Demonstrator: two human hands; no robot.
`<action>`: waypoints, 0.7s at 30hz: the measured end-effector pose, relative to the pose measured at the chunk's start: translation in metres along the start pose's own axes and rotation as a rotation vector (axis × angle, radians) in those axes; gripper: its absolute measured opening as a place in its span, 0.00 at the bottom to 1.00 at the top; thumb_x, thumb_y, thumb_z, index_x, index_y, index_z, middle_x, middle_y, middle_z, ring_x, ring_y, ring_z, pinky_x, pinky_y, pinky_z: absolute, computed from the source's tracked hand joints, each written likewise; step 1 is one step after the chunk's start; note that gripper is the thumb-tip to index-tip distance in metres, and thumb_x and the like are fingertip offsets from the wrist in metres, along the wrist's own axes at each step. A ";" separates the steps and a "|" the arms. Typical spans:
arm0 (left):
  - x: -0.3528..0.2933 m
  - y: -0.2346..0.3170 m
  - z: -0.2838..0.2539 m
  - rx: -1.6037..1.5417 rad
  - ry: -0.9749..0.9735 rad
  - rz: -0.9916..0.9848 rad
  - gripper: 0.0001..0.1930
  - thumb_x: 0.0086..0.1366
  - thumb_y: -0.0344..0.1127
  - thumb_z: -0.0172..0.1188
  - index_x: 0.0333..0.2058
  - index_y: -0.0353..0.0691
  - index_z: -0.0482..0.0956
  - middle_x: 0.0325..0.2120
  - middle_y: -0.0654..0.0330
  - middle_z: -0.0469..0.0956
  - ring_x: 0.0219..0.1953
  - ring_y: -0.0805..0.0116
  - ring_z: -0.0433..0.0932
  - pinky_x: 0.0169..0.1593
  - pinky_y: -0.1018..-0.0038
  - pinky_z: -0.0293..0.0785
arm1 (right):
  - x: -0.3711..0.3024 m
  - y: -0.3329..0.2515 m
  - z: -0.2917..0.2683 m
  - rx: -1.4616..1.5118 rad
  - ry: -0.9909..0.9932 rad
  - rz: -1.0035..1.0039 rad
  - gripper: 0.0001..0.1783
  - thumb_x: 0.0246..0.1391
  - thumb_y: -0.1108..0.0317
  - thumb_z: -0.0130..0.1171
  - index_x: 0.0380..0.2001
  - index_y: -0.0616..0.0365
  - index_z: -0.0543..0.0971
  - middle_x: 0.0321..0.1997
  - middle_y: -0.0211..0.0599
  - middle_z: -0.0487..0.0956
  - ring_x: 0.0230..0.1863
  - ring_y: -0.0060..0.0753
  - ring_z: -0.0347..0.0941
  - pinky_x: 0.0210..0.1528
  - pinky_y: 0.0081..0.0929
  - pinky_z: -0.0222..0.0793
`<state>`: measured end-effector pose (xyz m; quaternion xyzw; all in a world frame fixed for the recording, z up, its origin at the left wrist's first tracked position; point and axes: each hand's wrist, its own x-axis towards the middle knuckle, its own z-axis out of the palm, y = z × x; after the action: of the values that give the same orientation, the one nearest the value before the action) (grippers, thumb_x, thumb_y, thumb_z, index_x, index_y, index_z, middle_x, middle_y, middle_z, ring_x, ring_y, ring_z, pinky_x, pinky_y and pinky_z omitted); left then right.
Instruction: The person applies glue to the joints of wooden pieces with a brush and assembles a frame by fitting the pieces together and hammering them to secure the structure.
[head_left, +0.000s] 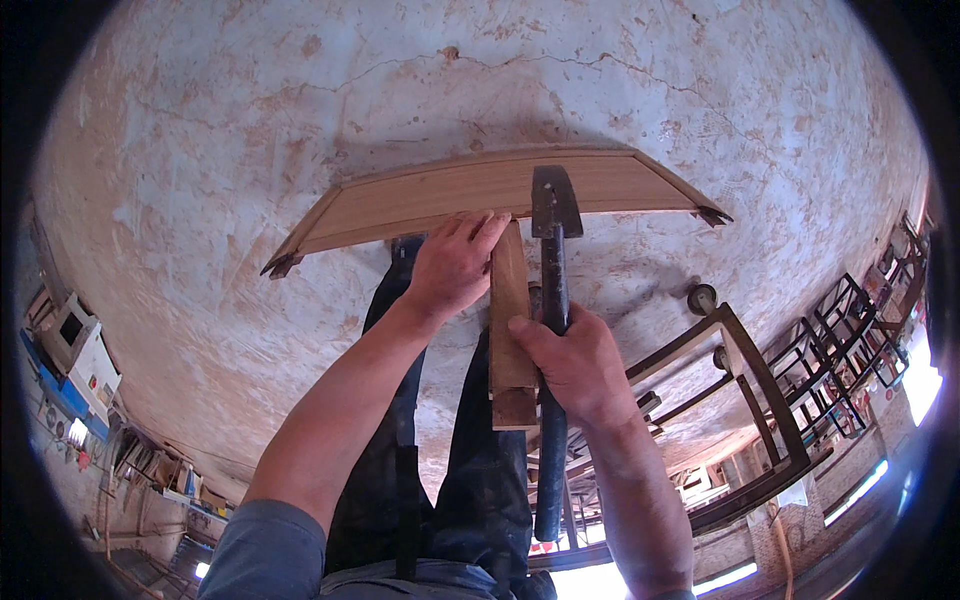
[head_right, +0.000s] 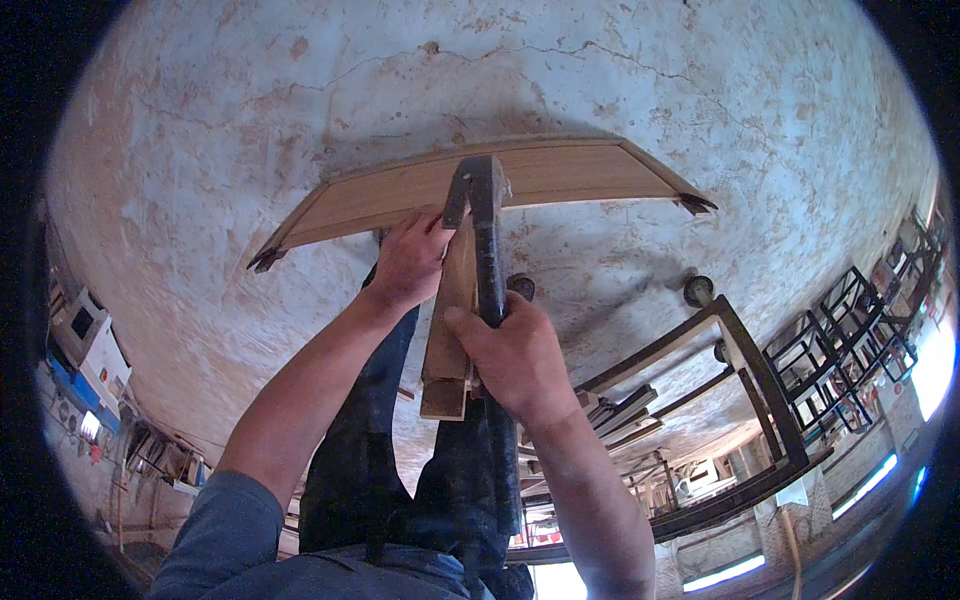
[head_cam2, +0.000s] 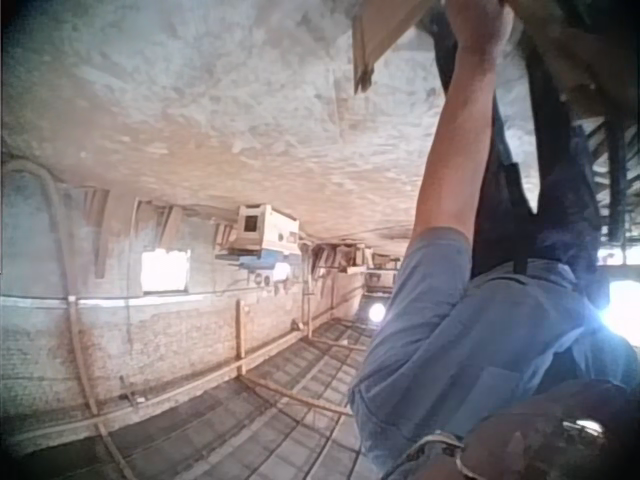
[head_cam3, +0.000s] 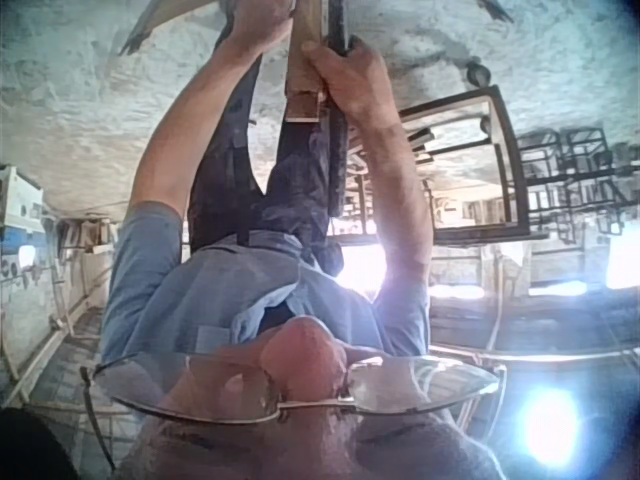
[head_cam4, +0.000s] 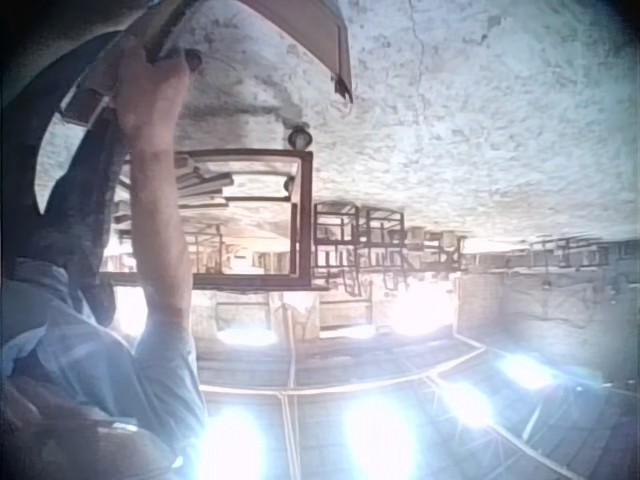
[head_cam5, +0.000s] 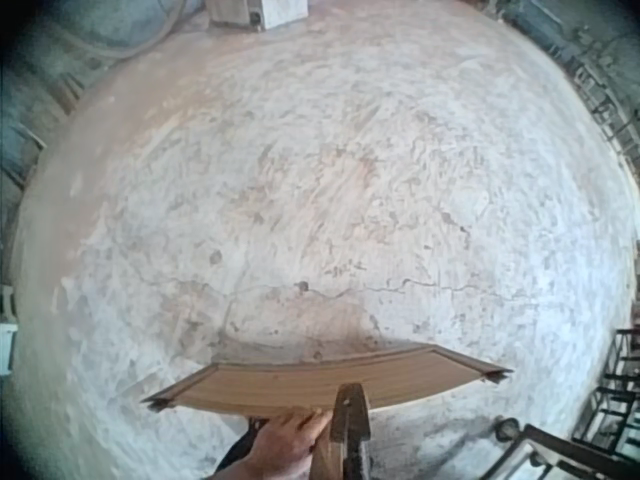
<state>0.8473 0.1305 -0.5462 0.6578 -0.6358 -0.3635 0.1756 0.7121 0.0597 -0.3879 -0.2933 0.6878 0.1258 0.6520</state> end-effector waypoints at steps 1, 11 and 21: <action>0.000 0.000 -0.001 -0.005 -0.002 0.005 0.20 0.52 0.30 0.62 0.46 0.41 0.76 0.44 0.54 0.76 0.48 0.56 0.75 0.52 0.65 0.72 | -0.001 -0.004 0.001 -0.011 -0.014 0.014 0.24 0.54 0.55 0.60 0.38 0.70 0.75 0.26 0.40 0.79 0.27 0.24 0.76 0.31 0.26 0.72; 0.005 -0.011 -0.004 -0.083 -0.034 0.174 0.20 0.48 0.26 0.61 0.44 0.42 0.77 0.43 0.57 0.77 0.48 0.56 0.75 0.51 0.65 0.73 | -0.011 -0.014 -0.001 0.195 -0.007 0.107 0.21 0.57 0.52 0.58 0.34 0.64 0.73 0.18 0.30 0.73 0.18 0.20 0.70 0.21 0.21 0.67; 0.001 -0.018 -0.003 -0.158 -0.053 0.178 0.20 0.51 0.27 0.61 0.46 0.42 0.76 0.46 0.54 0.77 0.50 0.53 0.75 0.54 0.65 0.73 | -0.008 0.060 -0.048 0.414 0.189 0.041 0.20 0.57 0.52 0.59 0.30 0.60 0.69 0.17 0.29 0.71 0.14 0.22 0.67 0.16 0.21 0.65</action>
<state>0.8620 0.1315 -0.5572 0.5731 -0.6656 -0.4125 0.2417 0.6380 0.0829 -0.3870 -0.1496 0.7626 -0.0330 0.6284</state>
